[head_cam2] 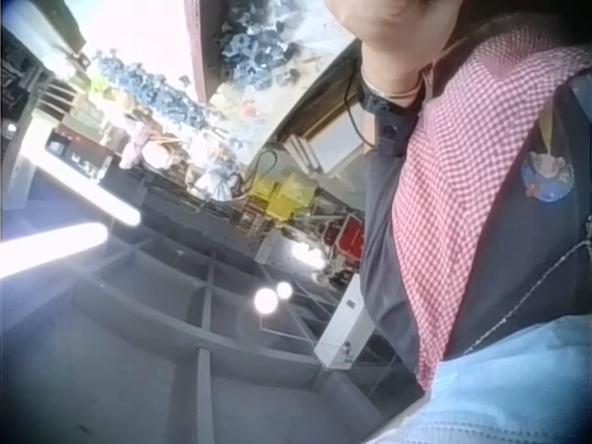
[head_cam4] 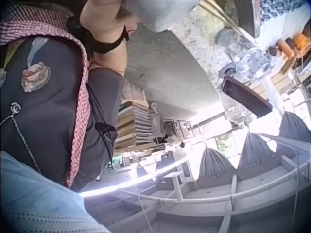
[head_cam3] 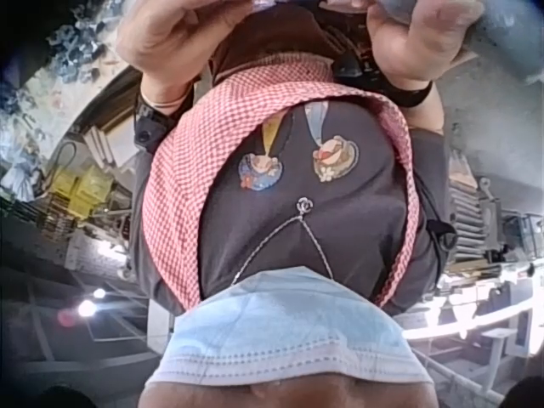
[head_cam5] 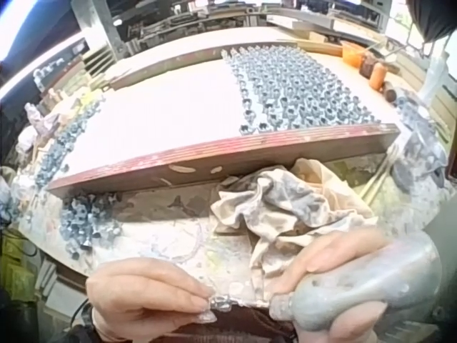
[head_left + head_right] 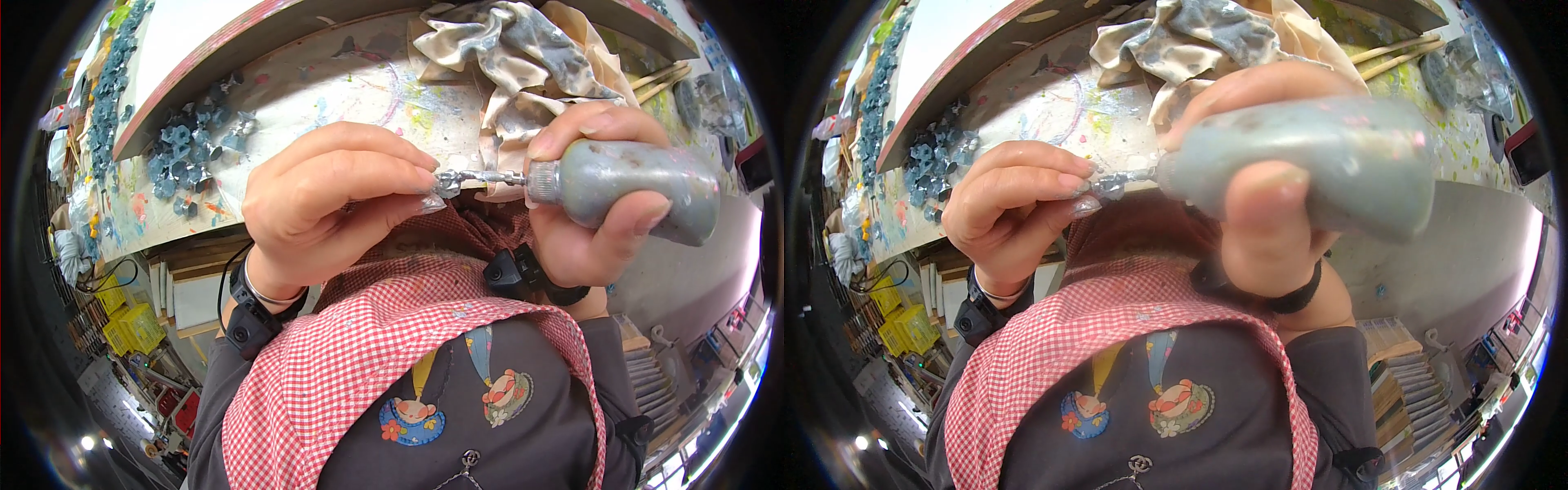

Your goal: Apply glue from a squeeze bottle to small metallic components.

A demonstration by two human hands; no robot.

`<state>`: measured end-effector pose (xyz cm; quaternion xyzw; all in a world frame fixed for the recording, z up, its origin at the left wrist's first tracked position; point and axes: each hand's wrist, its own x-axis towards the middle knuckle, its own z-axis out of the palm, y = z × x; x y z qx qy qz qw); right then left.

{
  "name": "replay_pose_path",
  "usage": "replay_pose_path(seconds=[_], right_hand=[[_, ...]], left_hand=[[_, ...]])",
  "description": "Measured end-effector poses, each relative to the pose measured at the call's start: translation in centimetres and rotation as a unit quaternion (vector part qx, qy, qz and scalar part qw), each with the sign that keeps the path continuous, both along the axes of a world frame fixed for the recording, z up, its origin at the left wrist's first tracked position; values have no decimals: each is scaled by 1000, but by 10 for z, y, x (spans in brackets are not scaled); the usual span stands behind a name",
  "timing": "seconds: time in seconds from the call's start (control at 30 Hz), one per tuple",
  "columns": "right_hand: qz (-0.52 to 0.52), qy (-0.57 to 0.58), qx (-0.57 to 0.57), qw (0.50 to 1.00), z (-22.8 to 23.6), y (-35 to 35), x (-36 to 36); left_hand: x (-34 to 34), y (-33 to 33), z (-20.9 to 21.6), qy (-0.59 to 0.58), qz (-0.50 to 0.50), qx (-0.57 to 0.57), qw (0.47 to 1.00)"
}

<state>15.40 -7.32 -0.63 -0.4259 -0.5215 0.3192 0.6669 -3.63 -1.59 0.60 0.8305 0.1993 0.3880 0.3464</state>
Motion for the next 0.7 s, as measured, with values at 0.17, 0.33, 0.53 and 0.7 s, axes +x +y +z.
replay_pose_path(seconds=[0.17, 0.33, 0.53, 0.7], right_hand=[[-6, 15, 31, 999, -2, 0, -5], [-7, 5, 13, 1000, 1, -2, -8], [-5, 6, 8, 1000, 2, -2, -5], [-8, -27, 40, 999, -5, -1, -2]], left_hand=[[-1, -1, 1, 13, -4, -21, 1000], [-1, -2, 1, 14, -6, -34, 999], [0, -1, 0, 7, -13, -31, 999], [-1, -1, 0, 1, -4, -42, 999]])
